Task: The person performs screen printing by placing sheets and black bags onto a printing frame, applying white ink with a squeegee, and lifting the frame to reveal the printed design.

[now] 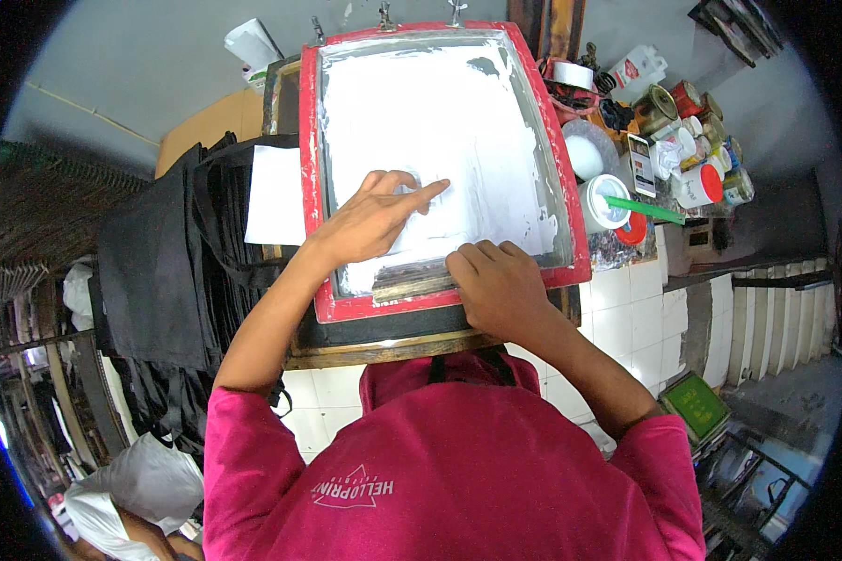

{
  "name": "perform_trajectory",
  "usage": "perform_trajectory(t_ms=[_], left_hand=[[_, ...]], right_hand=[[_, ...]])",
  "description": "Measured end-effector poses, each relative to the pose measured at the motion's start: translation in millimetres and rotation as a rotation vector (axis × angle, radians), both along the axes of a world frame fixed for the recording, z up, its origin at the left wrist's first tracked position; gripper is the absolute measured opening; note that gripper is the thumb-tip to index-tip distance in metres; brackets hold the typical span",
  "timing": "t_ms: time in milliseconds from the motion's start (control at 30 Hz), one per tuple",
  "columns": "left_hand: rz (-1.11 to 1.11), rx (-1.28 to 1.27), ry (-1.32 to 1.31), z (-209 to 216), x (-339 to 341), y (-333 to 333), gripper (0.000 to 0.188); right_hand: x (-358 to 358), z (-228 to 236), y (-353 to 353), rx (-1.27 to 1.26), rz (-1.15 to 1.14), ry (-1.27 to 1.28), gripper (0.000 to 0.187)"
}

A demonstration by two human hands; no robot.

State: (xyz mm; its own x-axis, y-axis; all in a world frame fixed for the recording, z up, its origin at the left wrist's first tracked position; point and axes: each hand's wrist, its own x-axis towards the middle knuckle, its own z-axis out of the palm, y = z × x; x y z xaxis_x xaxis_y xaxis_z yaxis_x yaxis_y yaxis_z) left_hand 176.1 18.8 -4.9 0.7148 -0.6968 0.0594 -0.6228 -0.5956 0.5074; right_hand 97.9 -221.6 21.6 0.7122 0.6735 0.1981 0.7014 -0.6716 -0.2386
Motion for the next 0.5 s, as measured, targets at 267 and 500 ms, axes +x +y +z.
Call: perform_trajectory(t_ms=[267, 500], left_hand=[[0.071, -0.086, -0.077, -0.5, 2.4, 9.6, 0.062], [0.208, -0.102, -0.141, -11.9, 6.8, 11.3, 0.065]], right_hand=[[-0.5, -0.3, 0.3, 0.024, -0.014, 0.014, 0.018], [0.2, 0.1, 0.2, 0.082, -0.009, 0.012, 0.012]])
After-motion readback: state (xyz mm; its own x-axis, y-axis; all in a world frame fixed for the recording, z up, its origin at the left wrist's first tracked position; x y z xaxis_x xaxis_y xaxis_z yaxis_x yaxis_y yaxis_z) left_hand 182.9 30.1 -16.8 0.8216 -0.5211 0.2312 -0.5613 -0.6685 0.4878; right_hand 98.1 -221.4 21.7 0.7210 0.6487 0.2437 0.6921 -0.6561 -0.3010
